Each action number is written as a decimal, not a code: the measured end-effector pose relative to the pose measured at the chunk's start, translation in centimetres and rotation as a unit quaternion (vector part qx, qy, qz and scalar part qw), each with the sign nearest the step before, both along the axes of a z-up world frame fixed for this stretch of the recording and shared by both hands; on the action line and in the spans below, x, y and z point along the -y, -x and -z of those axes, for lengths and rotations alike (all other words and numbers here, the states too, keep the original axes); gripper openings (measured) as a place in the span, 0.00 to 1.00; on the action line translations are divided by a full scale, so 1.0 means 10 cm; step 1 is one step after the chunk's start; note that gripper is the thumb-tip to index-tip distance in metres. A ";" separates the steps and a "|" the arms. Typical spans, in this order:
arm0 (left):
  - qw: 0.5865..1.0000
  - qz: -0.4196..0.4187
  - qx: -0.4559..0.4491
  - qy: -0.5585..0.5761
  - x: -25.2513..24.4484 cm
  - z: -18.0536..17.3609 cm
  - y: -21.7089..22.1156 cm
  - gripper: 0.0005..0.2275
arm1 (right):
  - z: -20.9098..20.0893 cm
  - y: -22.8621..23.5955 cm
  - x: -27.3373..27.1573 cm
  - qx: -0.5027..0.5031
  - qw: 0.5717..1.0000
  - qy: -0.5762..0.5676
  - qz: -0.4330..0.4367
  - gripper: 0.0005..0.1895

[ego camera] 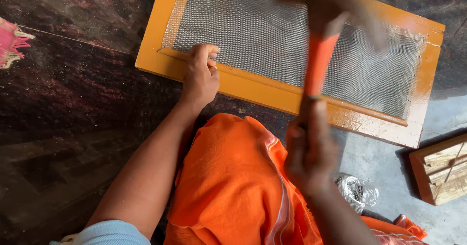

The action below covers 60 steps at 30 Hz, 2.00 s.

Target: The person secures a metal mesh screen to a yellow wooden frame by hand-hammering small nails along the perimeter. They repeatedly pick up nails, position them, and hammer them into the frame while sitting on the floor.

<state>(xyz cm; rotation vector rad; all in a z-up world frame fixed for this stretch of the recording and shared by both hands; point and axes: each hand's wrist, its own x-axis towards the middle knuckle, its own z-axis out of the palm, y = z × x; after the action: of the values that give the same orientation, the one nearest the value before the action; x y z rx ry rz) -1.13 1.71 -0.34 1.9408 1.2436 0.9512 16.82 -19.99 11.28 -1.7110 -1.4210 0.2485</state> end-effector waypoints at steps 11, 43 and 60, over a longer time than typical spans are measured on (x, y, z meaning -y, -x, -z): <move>0.999 0.000 0.023 -0.027 -0.05 0.07 0.04 0.14 | 0.01 -0.03 0.05 -0.037 0.997 -0.026 -0.056 0.31; 0.832 0.531 -0.153 -0.045 1.65 -0.54 -2.26 0.06 | 0.25 -0.92 2.30 -0.330 0.898 0.037 0.290 0.30; 0.772 0.479 -0.417 0.006 3.42 0.01 -2.93 0.11 | 0.14 -1.21 2.44 -0.459 0.831 -0.046 0.312 0.33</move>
<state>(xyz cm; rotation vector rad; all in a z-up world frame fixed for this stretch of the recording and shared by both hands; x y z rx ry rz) 28.18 -32.48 -0.43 2.6049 0.4034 -0.5065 28.90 -44.39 9.85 -1.5305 -0.1440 0.5283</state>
